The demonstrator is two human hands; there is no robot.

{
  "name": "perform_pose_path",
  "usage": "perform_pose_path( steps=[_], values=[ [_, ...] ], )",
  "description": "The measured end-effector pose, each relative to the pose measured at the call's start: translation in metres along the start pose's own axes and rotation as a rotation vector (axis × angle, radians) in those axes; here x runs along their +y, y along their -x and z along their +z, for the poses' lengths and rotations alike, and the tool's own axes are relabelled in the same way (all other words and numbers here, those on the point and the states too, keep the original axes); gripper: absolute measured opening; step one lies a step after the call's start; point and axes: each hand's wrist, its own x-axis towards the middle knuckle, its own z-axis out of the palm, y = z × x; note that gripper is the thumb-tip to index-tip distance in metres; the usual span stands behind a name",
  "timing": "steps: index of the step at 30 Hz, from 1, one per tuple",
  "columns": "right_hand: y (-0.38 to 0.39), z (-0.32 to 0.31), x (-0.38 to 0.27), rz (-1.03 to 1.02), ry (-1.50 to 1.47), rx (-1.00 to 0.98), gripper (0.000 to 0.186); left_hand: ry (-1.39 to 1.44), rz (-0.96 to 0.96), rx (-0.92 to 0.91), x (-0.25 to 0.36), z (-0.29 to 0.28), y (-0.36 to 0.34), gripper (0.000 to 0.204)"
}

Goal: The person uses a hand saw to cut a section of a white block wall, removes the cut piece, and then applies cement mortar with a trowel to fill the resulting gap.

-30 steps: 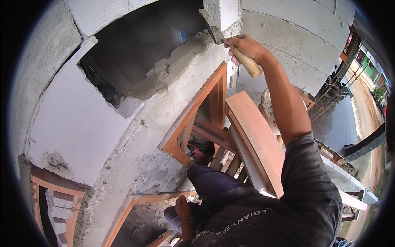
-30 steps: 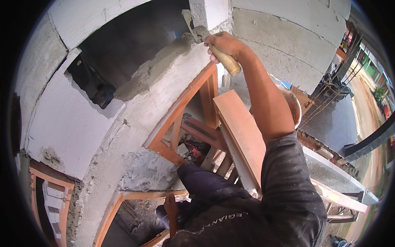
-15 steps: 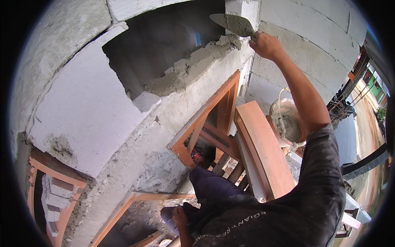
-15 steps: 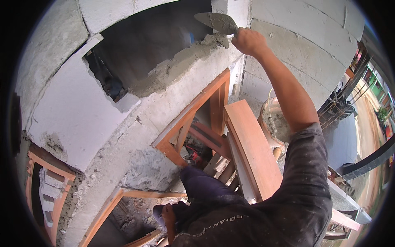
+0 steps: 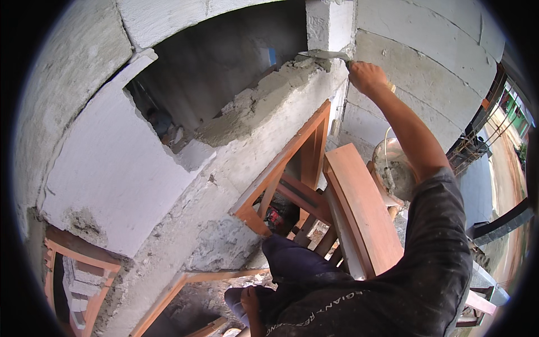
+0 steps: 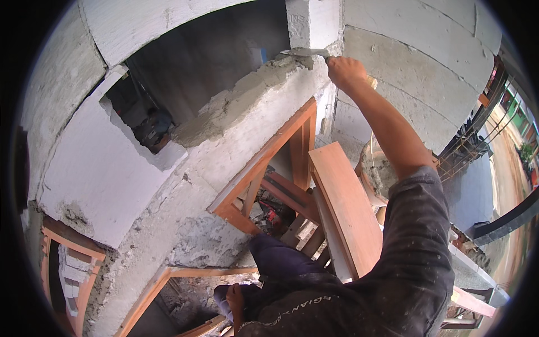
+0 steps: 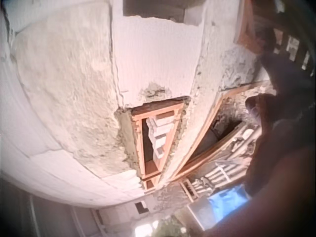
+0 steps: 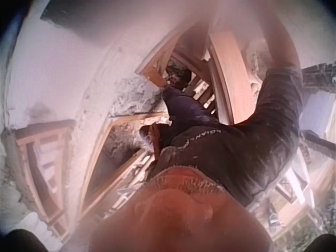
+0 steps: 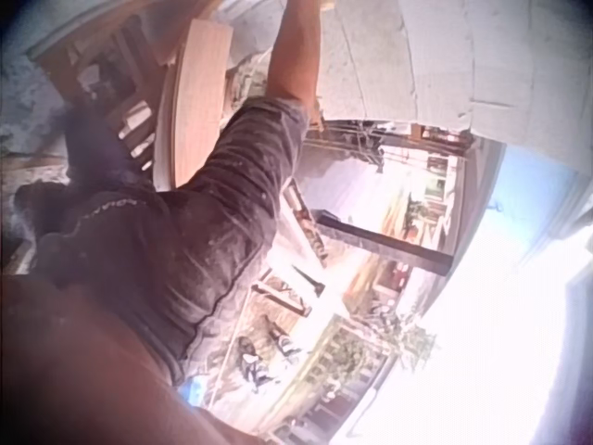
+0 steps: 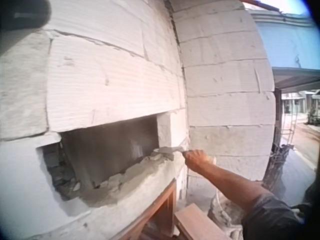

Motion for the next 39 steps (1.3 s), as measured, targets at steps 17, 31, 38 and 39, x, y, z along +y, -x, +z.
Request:
perform_pose_path(
  steps=[17,31,38,39],
  values=[
    [0.030,-0.010,-0.018,-0.013,-0.255,0.036,0.026,0.014,-0.001,-0.078,0.013,0.001,-0.002,0.033],
    [0.006,-0.017,-0.012,-0.038,-0.160,0.003,0.022,0.016,-0.005,-0.080,0.010,0.004,-0.006,0.031],
    [0.014,-0.014,-0.013,-0.142,-0.128,-0.038,0.024,-0.046,0.030,0.011,-0.005,0.005,-0.003,0.031],
    [0.016,-0.012,-0.012,-0.111,-0.133,-0.009,0.024,-0.037,0.026,-0.006,0.000,0.006,-0.003,0.031]
  ],
)
